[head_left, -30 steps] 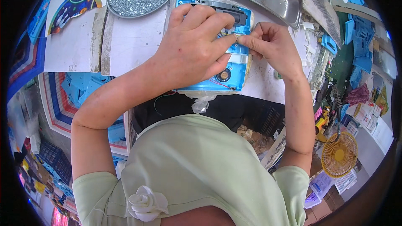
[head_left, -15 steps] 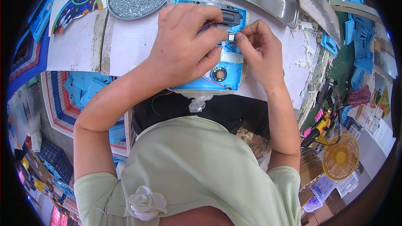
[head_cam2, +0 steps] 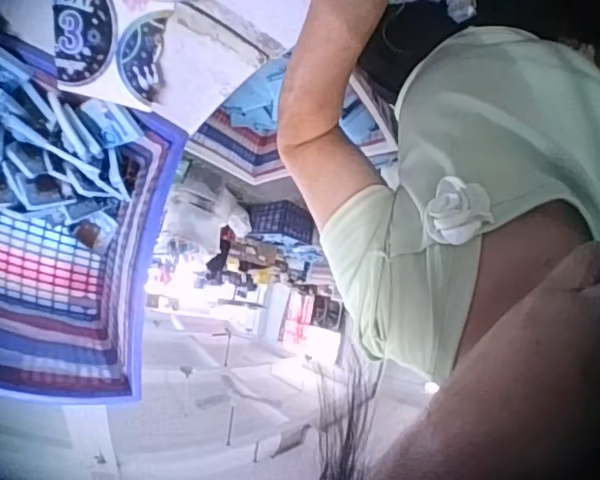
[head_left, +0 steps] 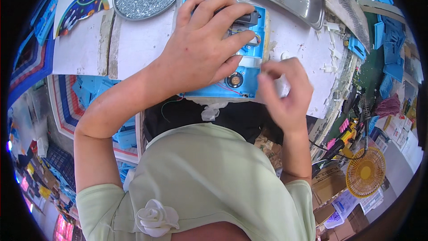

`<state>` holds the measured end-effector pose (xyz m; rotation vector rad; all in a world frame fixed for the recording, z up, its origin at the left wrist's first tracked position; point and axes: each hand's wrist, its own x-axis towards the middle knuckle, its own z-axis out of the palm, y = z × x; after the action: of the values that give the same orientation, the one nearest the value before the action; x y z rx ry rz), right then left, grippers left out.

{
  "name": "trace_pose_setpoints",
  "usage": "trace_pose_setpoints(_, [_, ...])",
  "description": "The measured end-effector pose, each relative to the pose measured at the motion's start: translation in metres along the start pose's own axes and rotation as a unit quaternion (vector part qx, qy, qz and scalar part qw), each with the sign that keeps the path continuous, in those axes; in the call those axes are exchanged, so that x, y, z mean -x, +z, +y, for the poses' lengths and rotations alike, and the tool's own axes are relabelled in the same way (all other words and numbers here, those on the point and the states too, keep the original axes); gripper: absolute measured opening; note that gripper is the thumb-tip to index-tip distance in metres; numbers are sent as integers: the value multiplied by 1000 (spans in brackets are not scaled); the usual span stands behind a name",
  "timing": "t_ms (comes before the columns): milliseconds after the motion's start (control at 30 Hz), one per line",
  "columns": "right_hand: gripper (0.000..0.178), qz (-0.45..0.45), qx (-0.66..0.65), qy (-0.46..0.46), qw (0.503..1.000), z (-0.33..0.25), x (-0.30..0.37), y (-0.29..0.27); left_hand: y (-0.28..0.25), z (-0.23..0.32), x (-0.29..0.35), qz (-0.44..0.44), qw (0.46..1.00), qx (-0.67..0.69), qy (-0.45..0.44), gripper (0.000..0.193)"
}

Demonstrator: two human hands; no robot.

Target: The recorder is assembling an electronic device by soldering internal wires and using a power screwdriver to attach the back casing.

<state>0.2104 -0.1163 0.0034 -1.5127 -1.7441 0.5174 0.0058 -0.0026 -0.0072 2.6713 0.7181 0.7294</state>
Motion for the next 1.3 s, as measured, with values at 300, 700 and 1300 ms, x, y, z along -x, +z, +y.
trace_pose_setpoints(300, [24,5,84,-49,995,-15,12,33,-25,-8,25,-2,996,81,38,34])
trace_pose_setpoints(700, [18,-15,49,-53,997,-3,11,22,-12,-3,21,-15,997,9,77,31])
trace_pose_setpoints(1300, [51,204,420,258,846,365,-109,-372,-19,3,12,48,991,87,-91,22])
